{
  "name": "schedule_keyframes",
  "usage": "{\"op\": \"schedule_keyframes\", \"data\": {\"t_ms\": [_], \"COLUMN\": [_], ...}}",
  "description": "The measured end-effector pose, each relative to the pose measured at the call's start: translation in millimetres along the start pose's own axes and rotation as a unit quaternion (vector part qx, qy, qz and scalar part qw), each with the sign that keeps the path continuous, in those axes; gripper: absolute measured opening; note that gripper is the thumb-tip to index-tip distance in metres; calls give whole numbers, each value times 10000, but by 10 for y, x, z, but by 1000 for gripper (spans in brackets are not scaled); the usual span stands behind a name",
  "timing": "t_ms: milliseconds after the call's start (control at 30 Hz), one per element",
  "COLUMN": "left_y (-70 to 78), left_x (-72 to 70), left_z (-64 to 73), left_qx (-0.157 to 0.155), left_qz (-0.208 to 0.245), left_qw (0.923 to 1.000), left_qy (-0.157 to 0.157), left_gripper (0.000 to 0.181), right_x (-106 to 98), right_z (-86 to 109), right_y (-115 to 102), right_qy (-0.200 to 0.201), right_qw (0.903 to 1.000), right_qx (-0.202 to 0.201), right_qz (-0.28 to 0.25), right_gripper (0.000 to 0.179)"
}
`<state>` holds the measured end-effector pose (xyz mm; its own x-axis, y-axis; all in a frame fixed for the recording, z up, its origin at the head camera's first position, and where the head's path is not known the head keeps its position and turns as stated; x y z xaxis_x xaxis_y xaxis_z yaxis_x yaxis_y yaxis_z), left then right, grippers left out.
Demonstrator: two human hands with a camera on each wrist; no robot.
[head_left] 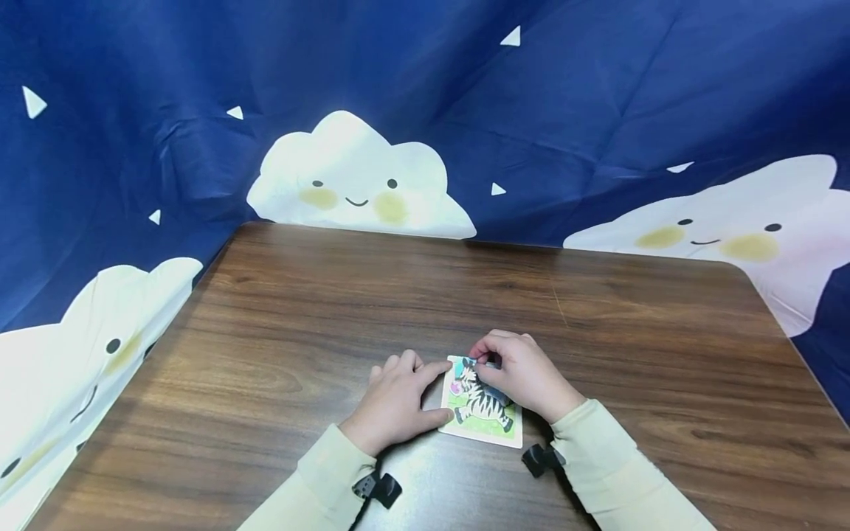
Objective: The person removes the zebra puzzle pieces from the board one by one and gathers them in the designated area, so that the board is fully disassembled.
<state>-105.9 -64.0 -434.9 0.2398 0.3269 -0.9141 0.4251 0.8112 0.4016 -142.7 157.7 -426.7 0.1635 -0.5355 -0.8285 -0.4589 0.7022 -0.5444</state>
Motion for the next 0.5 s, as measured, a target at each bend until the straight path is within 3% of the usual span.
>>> {"op": "schedule_keyframes", "data": {"t_ms": [500], "left_y": [16], "left_x": [9], "left_z": [0], "left_qx": [-121], "left_qz": [64], "left_qw": [9999], "left_qy": [69], "left_gripper": [69], "right_x": [-289], "right_z": [145], "right_y": [413], "right_qy": [324], "right_qw": [9992], "right_qx": [177], "right_qz": [-155], "right_gripper": [13]}}
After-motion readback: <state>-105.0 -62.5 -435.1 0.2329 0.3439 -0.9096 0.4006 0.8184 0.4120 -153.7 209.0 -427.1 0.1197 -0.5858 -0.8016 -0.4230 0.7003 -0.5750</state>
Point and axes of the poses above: each hand's wrist, its own z-axis away from the middle knuckle, its own x-axis out of the palm, y = z × x, the point moved 1 cm from there along -z, towards the middle knuckle, and after that the axes turned 5 degrees about -y, right-handed, at the moved point
